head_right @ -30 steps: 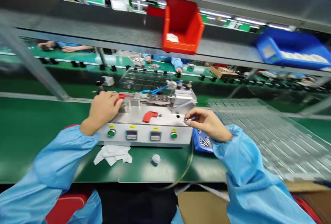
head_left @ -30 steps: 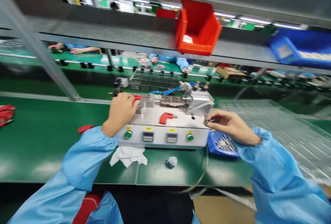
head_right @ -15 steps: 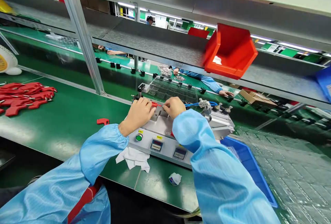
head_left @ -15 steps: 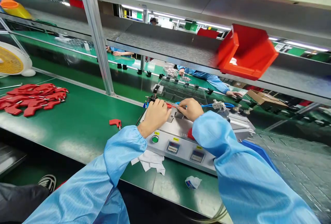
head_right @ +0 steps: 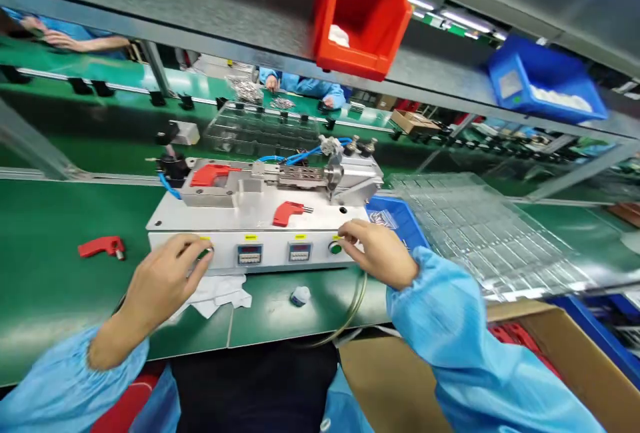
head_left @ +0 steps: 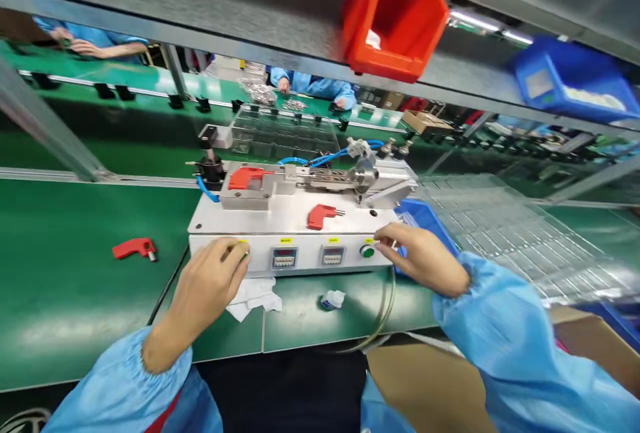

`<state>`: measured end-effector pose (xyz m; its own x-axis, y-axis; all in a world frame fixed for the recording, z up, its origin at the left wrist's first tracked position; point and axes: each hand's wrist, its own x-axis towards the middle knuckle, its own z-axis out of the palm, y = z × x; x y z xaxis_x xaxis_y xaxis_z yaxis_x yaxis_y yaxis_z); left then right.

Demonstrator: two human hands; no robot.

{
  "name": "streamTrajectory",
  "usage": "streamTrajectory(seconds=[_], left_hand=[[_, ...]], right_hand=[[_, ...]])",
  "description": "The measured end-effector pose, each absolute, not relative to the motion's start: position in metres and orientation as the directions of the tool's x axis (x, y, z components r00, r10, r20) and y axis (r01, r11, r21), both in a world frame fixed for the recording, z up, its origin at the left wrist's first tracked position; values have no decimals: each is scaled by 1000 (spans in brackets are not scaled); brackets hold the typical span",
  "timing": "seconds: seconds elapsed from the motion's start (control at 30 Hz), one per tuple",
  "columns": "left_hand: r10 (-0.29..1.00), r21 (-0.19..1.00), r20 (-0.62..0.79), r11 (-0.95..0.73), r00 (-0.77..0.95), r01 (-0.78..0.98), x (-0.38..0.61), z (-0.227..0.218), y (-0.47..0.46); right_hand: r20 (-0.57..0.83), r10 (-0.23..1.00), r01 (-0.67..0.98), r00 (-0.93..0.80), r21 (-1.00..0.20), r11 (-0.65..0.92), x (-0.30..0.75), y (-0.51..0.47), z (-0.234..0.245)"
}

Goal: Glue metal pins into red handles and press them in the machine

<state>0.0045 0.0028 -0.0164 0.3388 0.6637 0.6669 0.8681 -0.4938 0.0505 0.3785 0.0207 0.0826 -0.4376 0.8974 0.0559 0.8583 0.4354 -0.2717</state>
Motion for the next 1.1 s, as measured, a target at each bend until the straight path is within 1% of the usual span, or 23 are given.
streamTrajectory(seconds=[0.07, 0.17, 0.23, 0.3, 0.37, 0.47, 0.53, 0.6, 0.67, 0.73, 0.8, 0.83, 0.87, 0.9, 0.93, 0.97, 1.0, 1.03, 1.07, 1.1], left_hand=[[684, 71, 632, -519, 364, 852, 2, -29, -6], [749, 176, 548, -539, 373, 824, -2, -27, -7], [776, 181, 501, -528, 384, 830, -5, -18, -6], [796, 147, 485, -483, 362, 864, -6, -11, -6], [818, 137, 469, -439, 333, 888, -5, -8, -8], [847, 152, 435, -404, 306, 902, -3, -13, -13], [852, 177, 456, -370, 257, 912, 0, -20, -15], [829, 211, 520, -357, 205, 910, 3, -28, -19], [789, 247, 588, -382, 175, 891, 8, -41, -29], [760, 304, 637, -398, 125, 866, 13, -59, -50], [753, 392, 656, -402, 54, 827, 18, -85, -85], [781, 446, 623, -395, 38, 803, 22, -101, -108], [826, 514, 563, -376, 27, 771, 26, -116, -131], [891, 584, 452, -337, 50, 739, 32, -132, -154], [947, 639, 304, -287, 109, 714, 38, -147, -175], [973, 667, 137, -230, 186, 709, 45, -160, -191], [963, 681, -36, -172, 267, 712, 50, -172, -201], [931, 691, -165, -127, 326, 711, 55, -181, -205], [915, 694, -226, -91, 335, 714, 57, -188, -204], [912, 694, -256, -57, 319, 718, 56, -194, -199]], right_hand=[[45, 934, 864, -354, -367, 345, 392, 8, 54], [89, 964, 839, -249, -478, 261, 395, 4, 21], [121, 969, 841, -214, -483, 246, 390, 3, 11], [150, 972, 862, -183, -452, 231, 385, 0, 6], [184, 972, 879, -148, -425, 215, 380, -4, 1], [232, 968, 862, -94, -467, 196, 374, -9, -11], [266, 963, 826, -28, -537, 172, 368, -14, -21], [302, 953, 762, 36, -626, 169, 362, -21, -29], [358, 927, 682, 112, -706, 190, 353, -36, -34], [421, 873, 625, 248, -758, 187, 343, -60, -40], [425, 812, 586, 401, -800, 129, 330, -92, -50], [392, 807, 561, 441, -822, 92, 324, -110, -57], [338, 831, 534, 441, -844, 60, 317, -128, -67], [270, 882, 510, 386, -859, 40, 311, -146, -78], [194, 938, 496, 288, -868, 28, 305, -162, -90], [124, 979, 496, 164, -868, 27, 300, -176, -103], [60, 998, 506, 32, -862, 35, 295, -187, -116], [7, 996, 525, -94, -849, 56, 290, -195, -128], [-36, 976, 548, -214, -832, 90, 286, -200, -138], [-72, 944, 568, -321, -812, 131, 281, -202, -146]])
